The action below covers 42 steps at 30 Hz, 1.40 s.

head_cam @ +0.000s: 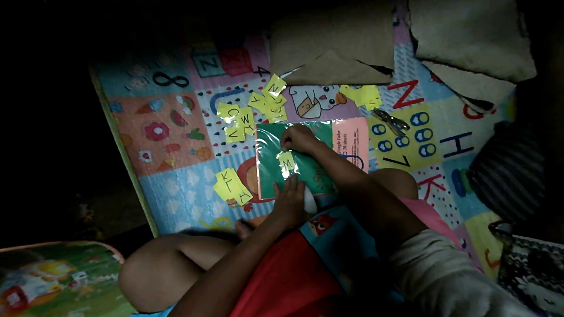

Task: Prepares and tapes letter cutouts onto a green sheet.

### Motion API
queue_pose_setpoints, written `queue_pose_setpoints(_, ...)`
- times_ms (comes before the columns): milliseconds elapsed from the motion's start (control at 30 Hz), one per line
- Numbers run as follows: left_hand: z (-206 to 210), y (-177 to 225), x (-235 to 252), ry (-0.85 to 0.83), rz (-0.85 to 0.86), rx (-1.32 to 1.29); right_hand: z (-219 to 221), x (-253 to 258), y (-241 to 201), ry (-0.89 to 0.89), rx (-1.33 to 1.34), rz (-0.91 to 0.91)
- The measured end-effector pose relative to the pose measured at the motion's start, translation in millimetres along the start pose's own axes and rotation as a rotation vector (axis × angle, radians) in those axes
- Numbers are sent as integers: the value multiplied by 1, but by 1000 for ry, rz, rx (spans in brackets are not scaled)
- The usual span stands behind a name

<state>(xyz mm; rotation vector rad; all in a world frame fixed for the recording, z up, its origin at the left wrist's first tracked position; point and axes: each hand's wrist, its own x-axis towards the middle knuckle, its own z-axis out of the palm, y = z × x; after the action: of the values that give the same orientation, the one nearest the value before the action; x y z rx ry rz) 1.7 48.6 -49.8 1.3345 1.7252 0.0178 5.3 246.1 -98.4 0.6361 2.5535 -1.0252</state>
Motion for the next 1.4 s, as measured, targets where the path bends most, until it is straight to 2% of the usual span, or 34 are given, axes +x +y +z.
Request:
queue_pose_setpoints(733,-6,-1,4,-60,-32,1,6,0,1,36,-35,-18)
queue_pose_setpoints(1000,-7,-4,5,-62,-33,-12,14,-7,-4,89,-127,-36)
queue_pose_setpoints(1400,-4,1,0,-52,-11,5,-3,-3,0,-25,27,-35)
